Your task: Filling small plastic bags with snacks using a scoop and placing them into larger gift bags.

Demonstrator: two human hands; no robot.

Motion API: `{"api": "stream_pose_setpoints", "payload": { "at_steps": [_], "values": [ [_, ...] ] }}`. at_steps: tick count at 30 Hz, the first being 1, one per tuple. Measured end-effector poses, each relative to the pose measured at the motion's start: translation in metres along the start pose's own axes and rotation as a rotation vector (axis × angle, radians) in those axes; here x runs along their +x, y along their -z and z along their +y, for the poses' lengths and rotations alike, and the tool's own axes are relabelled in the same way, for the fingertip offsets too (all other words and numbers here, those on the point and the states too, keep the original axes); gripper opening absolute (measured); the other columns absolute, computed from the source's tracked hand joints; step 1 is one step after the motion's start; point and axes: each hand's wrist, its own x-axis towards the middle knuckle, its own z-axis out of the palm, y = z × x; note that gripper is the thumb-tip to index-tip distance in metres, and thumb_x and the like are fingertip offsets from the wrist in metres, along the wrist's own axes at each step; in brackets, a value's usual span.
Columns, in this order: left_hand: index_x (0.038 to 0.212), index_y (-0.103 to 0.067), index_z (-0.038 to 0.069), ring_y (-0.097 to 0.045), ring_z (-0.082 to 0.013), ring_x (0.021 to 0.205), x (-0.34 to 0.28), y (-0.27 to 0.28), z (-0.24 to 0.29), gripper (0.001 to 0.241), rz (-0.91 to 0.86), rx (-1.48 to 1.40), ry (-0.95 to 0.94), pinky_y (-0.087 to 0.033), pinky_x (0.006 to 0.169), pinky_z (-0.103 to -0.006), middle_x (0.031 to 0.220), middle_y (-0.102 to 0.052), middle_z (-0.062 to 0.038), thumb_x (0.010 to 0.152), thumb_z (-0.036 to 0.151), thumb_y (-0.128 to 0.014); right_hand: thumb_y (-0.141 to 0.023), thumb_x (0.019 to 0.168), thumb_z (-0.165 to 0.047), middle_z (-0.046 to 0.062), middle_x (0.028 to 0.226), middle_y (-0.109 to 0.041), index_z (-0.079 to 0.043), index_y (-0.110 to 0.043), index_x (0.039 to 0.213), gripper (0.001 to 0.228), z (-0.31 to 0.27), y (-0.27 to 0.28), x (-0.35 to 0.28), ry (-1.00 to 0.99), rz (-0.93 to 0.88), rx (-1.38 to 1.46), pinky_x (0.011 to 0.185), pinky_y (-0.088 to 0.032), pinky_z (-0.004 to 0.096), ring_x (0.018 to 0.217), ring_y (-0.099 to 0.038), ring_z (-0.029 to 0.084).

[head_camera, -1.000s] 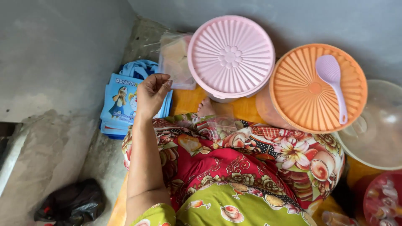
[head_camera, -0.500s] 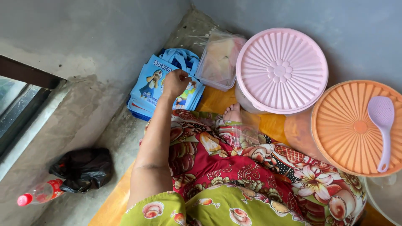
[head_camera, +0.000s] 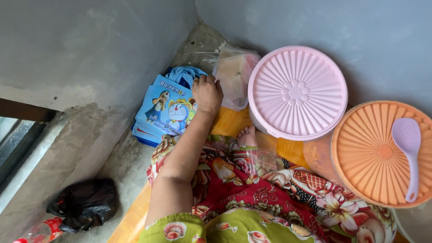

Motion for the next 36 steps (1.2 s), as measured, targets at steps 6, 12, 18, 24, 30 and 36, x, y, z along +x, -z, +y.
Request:
{"api": "stream_pose_setpoints", "payload": {
  "at_steps": [6,12,18,24,30,36],
  "values": [
    [0.076,-0.060,0.009,-0.054,-0.0293,0.078,0.024,-0.018,0.020,0.027,-0.199,-0.018,-0.116,-0.046,0.067,-0.0346,0.078,-0.052,-0.008,0.061,0.029,-0.068,-0.058,0.072,-0.028,-0.002,0.087,-0.062,-0.015,-0.063,0.093,0.025,-0.101,0.047,0.150,-0.016,0.050,-0.052,0.077,-0.045,0.034,0.078,-0.058,0.020],
    [0.114,-0.035,0.007,-0.043,-0.0376,0.100,0.029,-0.034,0.034,0.076,-0.863,0.044,0.019,-0.043,0.078,-0.0433,0.114,-0.034,-0.017,0.058,0.039,-0.078,-0.054,0.080,-0.010,0.006,0.094,-0.059,-0.003,-0.062,0.090,0.015,-0.169,0.090,0.260,-0.117,0.079,0.346,0.084,-0.042,0.030,0.088,-0.057,0.020],
    [0.094,-0.061,0.011,-0.057,-0.0291,0.091,0.026,-0.043,0.020,0.022,-0.993,0.053,0.109,-0.049,0.070,-0.0339,0.099,-0.058,-0.011,0.076,0.012,-0.048,-0.060,0.075,-0.020,0.016,0.106,-0.053,-0.003,-0.059,0.104,0.034,-0.157,0.073,0.322,0.035,0.057,0.095,0.086,-0.041,0.041,0.097,-0.049,0.034],
    [0.091,-0.059,0.005,-0.062,-0.0157,0.052,0.053,0.050,0.017,0.030,-0.473,-0.838,0.363,-0.050,0.054,-0.0239,0.080,-0.063,-0.009,0.062,-0.002,-0.063,-0.064,0.072,-0.014,0.015,0.091,-0.058,-0.003,-0.062,0.092,0.022,-0.205,0.092,0.340,0.116,0.122,0.596,0.071,-0.046,0.039,0.083,-0.058,0.034],
    [0.107,-0.050,-0.002,-0.057,-0.0140,0.083,0.040,0.183,0.067,0.048,-0.436,-1.341,-0.028,-0.050,0.068,-0.0233,0.105,-0.052,-0.010,0.062,-0.005,-0.067,-0.057,0.078,-0.009,0.015,0.098,-0.058,-0.001,-0.053,0.110,0.032,-0.224,0.091,0.355,-0.046,0.097,1.242,0.074,-0.047,0.033,0.087,-0.060,0.023],
    [0.116,-0.039,0.000,-0.057,-0.0314,0.084,0.010,0.248,0.108,0.058,-0.495,-1.103,-0.327,-0.053,0.068,-0.0354,0.115,-0.036,-0.018,0.063,-0.012,-0.059,-0.053,0.080,-0.015,0.008,0.081,-0.057,0.006,-0.057,0.098,0.028,-0.250,0.099,0.359,-0.217,-0.218,1.810,0.066,-0.047,0.025,0.070,-0.055,0.010]
  ]
}}
